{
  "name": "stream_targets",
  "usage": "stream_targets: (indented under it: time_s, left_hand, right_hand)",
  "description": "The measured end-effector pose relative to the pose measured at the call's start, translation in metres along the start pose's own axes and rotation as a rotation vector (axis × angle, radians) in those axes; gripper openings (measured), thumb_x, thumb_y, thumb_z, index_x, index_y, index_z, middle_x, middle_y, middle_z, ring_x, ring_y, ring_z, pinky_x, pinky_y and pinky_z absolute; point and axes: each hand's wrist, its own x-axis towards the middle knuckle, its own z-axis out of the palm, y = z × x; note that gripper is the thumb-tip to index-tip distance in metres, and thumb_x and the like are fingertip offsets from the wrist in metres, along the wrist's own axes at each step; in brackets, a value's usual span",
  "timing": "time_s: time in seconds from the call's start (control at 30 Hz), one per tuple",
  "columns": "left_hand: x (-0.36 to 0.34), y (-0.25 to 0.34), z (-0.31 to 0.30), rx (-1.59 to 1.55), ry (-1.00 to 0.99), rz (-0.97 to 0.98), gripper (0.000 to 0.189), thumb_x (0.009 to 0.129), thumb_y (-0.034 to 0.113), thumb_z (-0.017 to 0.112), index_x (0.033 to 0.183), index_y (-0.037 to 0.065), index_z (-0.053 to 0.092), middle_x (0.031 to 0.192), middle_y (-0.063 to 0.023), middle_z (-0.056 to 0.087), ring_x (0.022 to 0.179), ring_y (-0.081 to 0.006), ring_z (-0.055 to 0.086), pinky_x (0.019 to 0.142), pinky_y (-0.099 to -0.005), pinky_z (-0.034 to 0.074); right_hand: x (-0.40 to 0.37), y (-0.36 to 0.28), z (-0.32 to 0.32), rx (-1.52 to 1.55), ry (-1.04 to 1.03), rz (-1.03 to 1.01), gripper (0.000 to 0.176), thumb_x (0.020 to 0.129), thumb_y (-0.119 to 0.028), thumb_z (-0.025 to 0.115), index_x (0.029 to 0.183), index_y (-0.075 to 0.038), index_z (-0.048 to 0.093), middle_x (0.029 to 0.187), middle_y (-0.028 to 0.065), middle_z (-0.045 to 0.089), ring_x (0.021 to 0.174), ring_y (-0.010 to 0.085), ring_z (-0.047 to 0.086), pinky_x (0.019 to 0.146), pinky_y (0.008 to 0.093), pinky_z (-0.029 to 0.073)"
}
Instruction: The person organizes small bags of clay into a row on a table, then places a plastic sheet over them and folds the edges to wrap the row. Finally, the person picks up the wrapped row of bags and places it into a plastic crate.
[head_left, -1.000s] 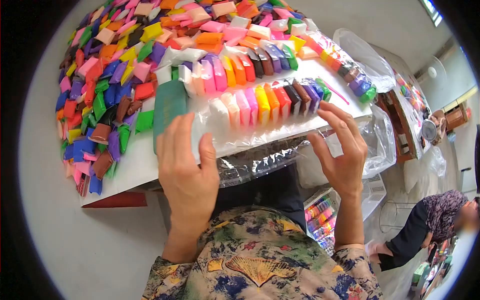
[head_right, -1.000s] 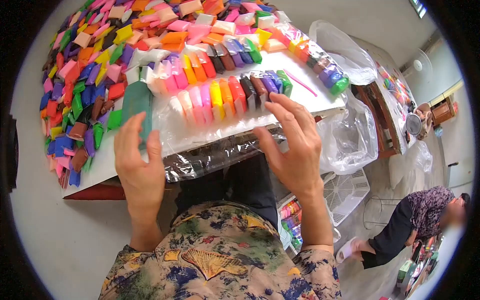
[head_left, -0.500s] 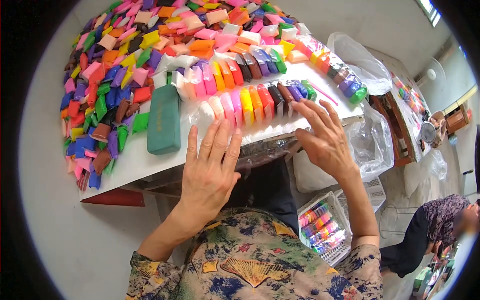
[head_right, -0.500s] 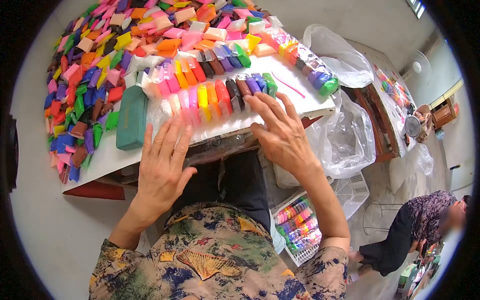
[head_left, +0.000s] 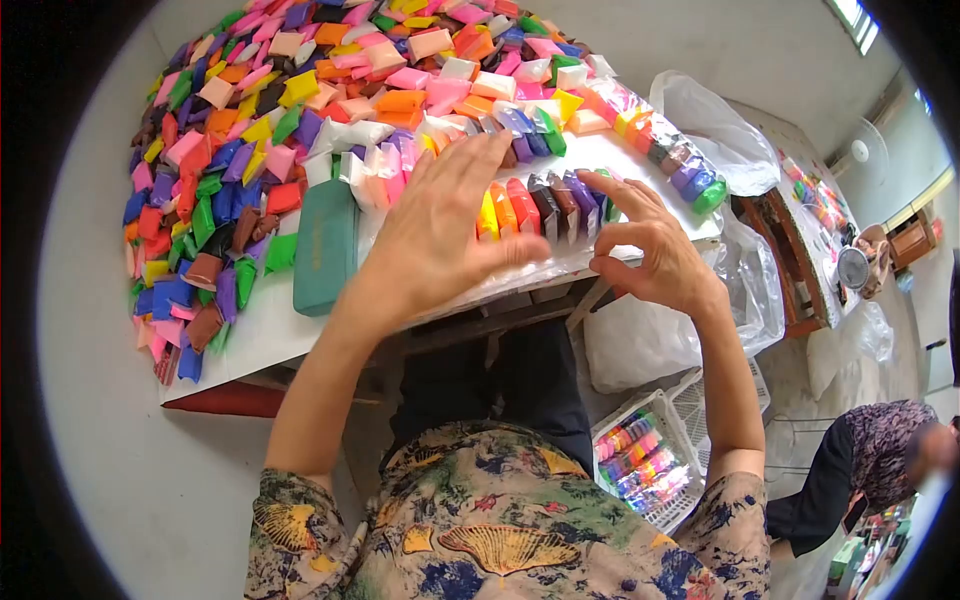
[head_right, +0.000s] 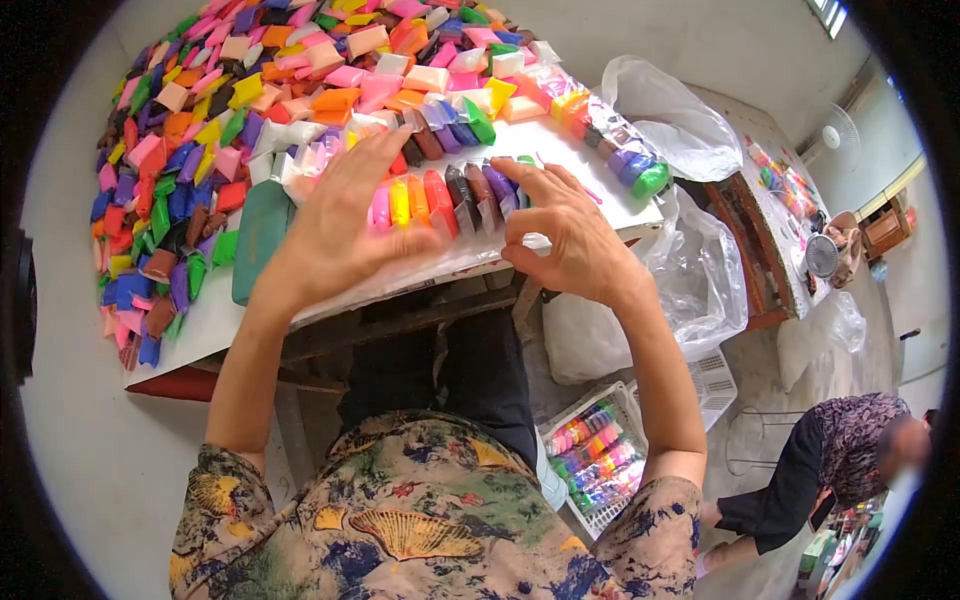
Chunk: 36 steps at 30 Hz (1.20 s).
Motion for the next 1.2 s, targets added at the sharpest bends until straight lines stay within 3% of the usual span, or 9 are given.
stream_targets:
  time_s: [0.23, 0.33, 0.43, 0.63, 0.73, 0.83, 0.93, 1.03, 1.2]
  left_hand:
    - [-0.006, 0.0, 0.006, -0.127, -0.286, -0.006, 0.084, 0.084, 0.058, 0.069, 0.138, -0.003, 0.051, 0.146, -0.0244, 0.046, 0.138, -0.0381, 0.042, 0.113, -0.0447, 0.035]
    - [-0.014, 0.006, -0.006, -0.098, -0.271, 0.037, 0.082, 0.083, 0.059, 0.069, 0.136, -0.001, 0.053, 0.145, -0.0234, 0.047, 0.136, -0.0385, 0.043, 0.113, -0.0442, 0.036]
    - [-0.012, 0.019, -0.026, -0.069, -0.376, -0.006, 0.076, 0.082, 0.054, 0.073, 0.133, 0.001, 0.056, 0.143, -0.0214, 0.05, 0.134, -0.038, 0.046, 0.111, -0.0441, 0.038]
    - [-0.01, 0.001, -0.012, -0.063, -0.243, 0.075, 0.035, 0.084, 0.017, 0.072, 0.113, 0.0, 0.064, 0.123, -0.0184, 0.063, 0.119, -0.0364, 0.057, 0.101, -0.0423, 0.046]
    - [-0.004, -0.001, -0.016, -0.083, -0.306, 0.037, 0.019, 0.085, 0.008, 0.066, 0.101, -0.002, 0.065, 0.116, -0.0165, 0.067, 0.111, -0.0355, 0.062, 0.094, -0.0404, 0.05]
    - [-0.006, -0.001, -0.013, -0.109, -0.226, 0.013, 0.012, 0.085, 0.006, 0.065, 0.093, -0.003, 0.064, 0.116, -0.015, 0.067, 0.105, -0.035, 0.064, 0.09, -0.0403, 0.052]
    - [-0.011, -0.006, 0.001, -0.113, -0.026, 0.127, 0.011, 0.086, 0.006, 0.065, 0.091, -0.003, 0.064, 0.116, -0.0154, 0.067, 0.104, -0.0351, 0.064, 0.089, -0.0413, 0.051]
    - [-0.009, -0.009, 0.0, -0.122, -0.057, 0.197, 0.01, 0.086, 0.007, 0.065, 0.089, -0.003, 0.063, 0.118, -0.0154, 0.067, 0.102, -0.0348, 0.063, 0.089, -0.0406, 0.051]
    - [-0.007, -0.011, -0.004, -0.152, -0.148, 0.106, 0.01, 0.087, 0.007, 0.065, 0.09, -0.002, 0.063, 0.111, -0.0147, 0.067, 0.1, -0.0327, 0.063, 0.086, -0.0404, 0.05]
  right_hand:
    - [0.005, 0.002, -0.004, -0.004, 0.003, 0.037, 0.005, 0.079, -0.011, 0.073, 0.082, -0.008, 0.071, 0.131, 0.0105, 0.063, 0.122, 0.0258, 0.057, 0.115, 0.0543, 0.028]
    - [0.009, 0.005, -0.003, 0.011, 0.027, 0.056, 0.003, 0.083, -0.011, 0.071, 0.083, -0.008, 0.071, 0.122, 0.0088, 0.068, 0.114, 0.0247, 0.063, 0.115, 0.0548, 0.028]
    - [0.011, 0.006, -0.003, -0.002, 0.043, 0.074, 0.003, 0.084, -0.011, 0.072, 0.084, -0.008, 0.071, 0.115, 0.0054, 0.072, 0.111, 0.0225, 0.066, 0.115, 0.0539, 0.029]
    - [0.015, 0.009, -0.002, -0.032, 0.061, 0.081, 0.006, 0.088, -0.013, 0.071, 0.089, -0.008, 0.07, 0.109, 0.0034, 0.074, 0.107, 0.0215, 0.068, 0.114, 0.0534, 0.032]
    - [0.016, 0.013, 0.002, -0.021, 0.08, 0.089, 0.008, 0.091, -0.015, 0.066, 0.092, -0.008, 0.071, 0.106, 0.0051, 0.074, 0.102, 0.023, 0.068, 0.112, 0.0532, 0.033]
    - [0.017, 0.013, 0.001, -0.01, 0.08, 0.096, 0.01, 0.092, -0.015, 0.065, 0.093, -0.007, 0.07, 0.105, 0.0061, 0.073, 0.098, 0.0241, 0.068, 0.111, 0.0527, 0.034]
    - [0.018, 0.01, -0.003, -0.012, 0.055, 0.086, 0.01, 0.091, -0.015, 0.065, 0.091, -0.006, 0.07, 0.108, 0.0068, 0.072, 0.1, 0.0248, 0.067, 0.11, 0.0516, 0.035]
    - [0.019, 0.012, -0.003, 0.009, 0.067, 0.048, 0.01, 0.09, -0.015, 0.066, 0.09, -0.005, 0.069, 0.111, 0.0077, 0.071, 0.102, 0.0259, 0.065, 0.106, 0.0484, 0.038]
    - [0.02, 0.016, -0.001, 0.108, 0.073, 0.052, 0.01, 0.088, -0.013, 0.067, 0.088, -0.002, 0.068, 0.106, 0.0087, 0.07, 0.101, 0.0281, 0.063, 0.095, 0.0417, 0.045]
